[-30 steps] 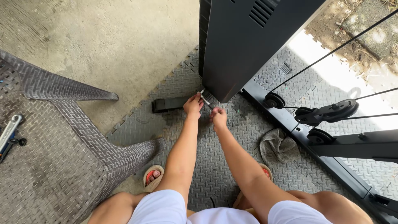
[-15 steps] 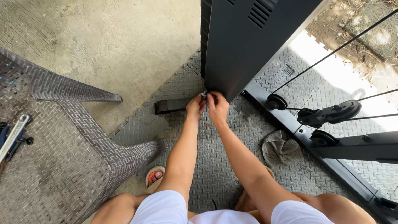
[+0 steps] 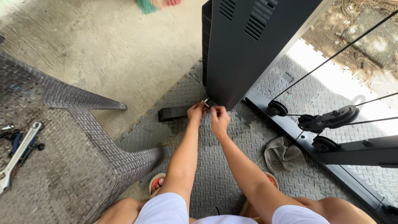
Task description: Repairing or assembling a home gym cable machine by installing screws and using wrenches.
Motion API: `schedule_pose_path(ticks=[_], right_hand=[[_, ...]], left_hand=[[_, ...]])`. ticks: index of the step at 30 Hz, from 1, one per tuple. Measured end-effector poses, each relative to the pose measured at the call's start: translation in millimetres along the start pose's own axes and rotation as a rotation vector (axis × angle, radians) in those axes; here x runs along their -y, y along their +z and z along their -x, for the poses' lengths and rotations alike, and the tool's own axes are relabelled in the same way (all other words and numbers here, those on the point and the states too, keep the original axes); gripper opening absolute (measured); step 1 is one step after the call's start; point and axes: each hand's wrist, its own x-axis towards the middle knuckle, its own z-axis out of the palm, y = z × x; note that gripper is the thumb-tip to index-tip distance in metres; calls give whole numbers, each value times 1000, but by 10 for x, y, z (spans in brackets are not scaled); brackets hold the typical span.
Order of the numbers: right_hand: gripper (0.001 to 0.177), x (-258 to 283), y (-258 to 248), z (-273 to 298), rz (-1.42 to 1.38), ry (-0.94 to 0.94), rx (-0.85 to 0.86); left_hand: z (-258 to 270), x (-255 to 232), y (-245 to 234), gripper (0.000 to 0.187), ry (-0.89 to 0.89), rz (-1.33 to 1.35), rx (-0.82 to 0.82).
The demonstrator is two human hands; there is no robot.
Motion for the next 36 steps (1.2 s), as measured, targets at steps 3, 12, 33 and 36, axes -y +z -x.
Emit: schedule_pose_path(ticks=[3,12,33,36], right_hand=[[19,507,42,-111,8,-97,100],[9,-1361,-102,7,-38,394,184],[19,-1747,-68,106,-177,290,207],[13,-1643,-85,-18,-340,414,65]], left_hand=[[70,-106,-18,32,-33,34,47],[125,-170,16,32,94,-65,-32],[62,-138,12,38,153,-72,-10],[141,-221,3,39,164,-161,-30]])
